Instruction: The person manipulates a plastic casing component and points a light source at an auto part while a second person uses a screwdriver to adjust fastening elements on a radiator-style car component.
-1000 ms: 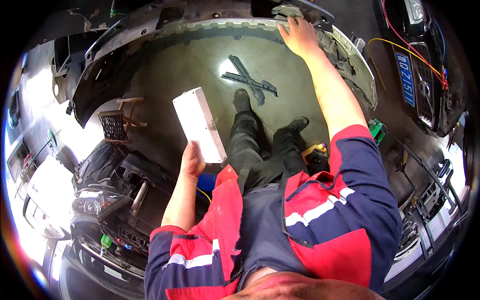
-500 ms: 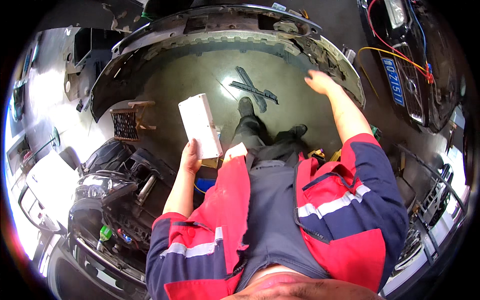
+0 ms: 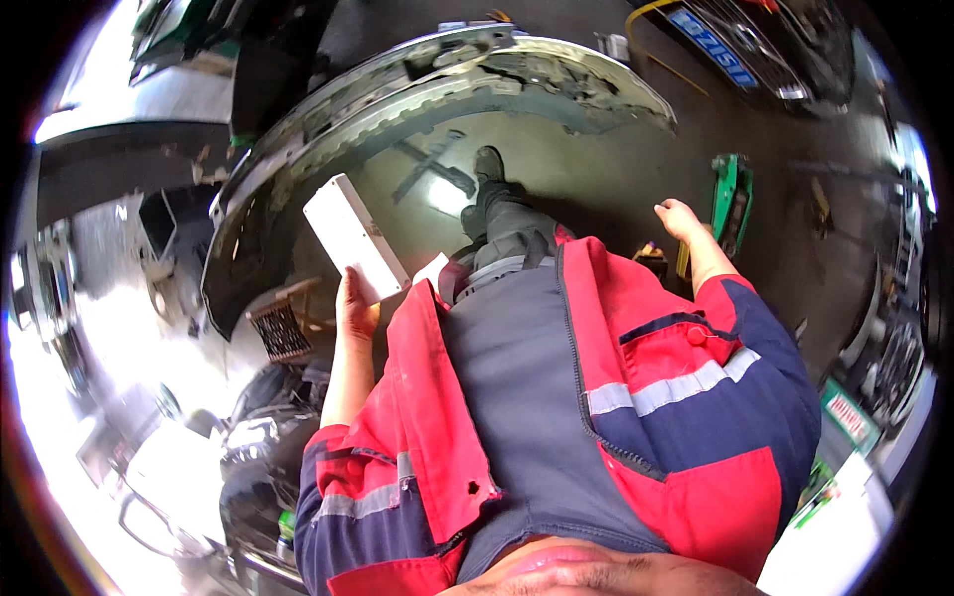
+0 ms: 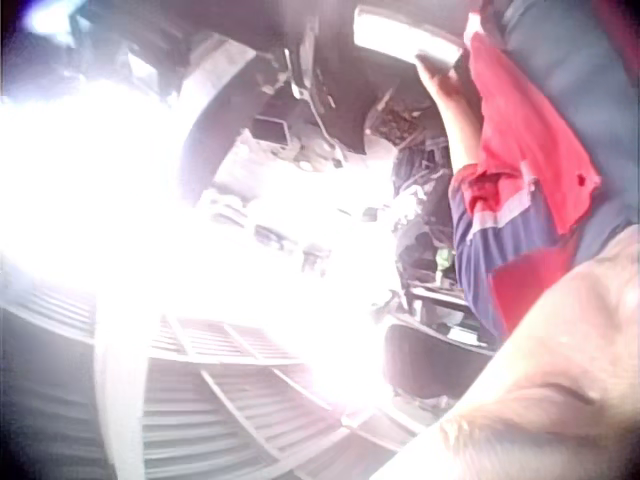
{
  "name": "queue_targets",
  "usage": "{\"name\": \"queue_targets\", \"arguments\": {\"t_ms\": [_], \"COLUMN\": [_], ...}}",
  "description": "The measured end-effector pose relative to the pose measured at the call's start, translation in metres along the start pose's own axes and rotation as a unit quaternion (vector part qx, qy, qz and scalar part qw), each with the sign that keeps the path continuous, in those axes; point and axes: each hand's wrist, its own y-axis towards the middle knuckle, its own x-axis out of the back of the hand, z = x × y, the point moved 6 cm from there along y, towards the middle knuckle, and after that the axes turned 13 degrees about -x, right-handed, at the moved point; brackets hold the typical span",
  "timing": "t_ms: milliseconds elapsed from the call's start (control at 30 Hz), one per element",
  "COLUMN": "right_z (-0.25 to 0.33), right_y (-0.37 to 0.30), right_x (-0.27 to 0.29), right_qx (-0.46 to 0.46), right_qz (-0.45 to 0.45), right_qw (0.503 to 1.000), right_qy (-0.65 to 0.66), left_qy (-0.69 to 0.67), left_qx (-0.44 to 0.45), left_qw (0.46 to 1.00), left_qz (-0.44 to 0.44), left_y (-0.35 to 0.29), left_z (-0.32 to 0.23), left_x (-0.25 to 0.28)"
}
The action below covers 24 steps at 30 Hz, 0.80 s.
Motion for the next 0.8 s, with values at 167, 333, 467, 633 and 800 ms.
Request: {"name": "queue_targets", "arguments": {"t_ms": [167, 333, 467, 633, 800], "right_z": [-0.065, -0.077, -0.095, -0.119, -0.122], "right_y": [-0.034, -0.092, -0.127, -0.171, -0.212], "right_x": [-0.073, -0.146, -0.179, -0.192, -0.22], "right_qx": [-0.04, -0.033, -0.068, -0.172, -0.27], "right_qz": [0.001, 0.071, 0.09, 0.047, -0.005], "right_qw": [0.994, 0.982, 0.964, 0.918, 0.871], "right_qy": [0.098, 0.171, 0.243, 0.354, 0.41], "left_qy": [0.122, 0.37, 0.468, 0.514, 0.44], "left_qx": [0.022, -0.008, 0.017, 0.056, 0.154], "left_qw": [0.988, 0.893, 0.793, 0.693, 0.687], "left_qz": [0.091, 0.256, 0.39, 0.503, 0.558], "left_y": [0.023, 0.018, 0.023, 0.021, 0.013], "left_z": [-0.001, -0.001, 0.019, 0.081, 0.138], "left_x": [-0.094, -0.195, -0.286, -0.385, -0.439]}}
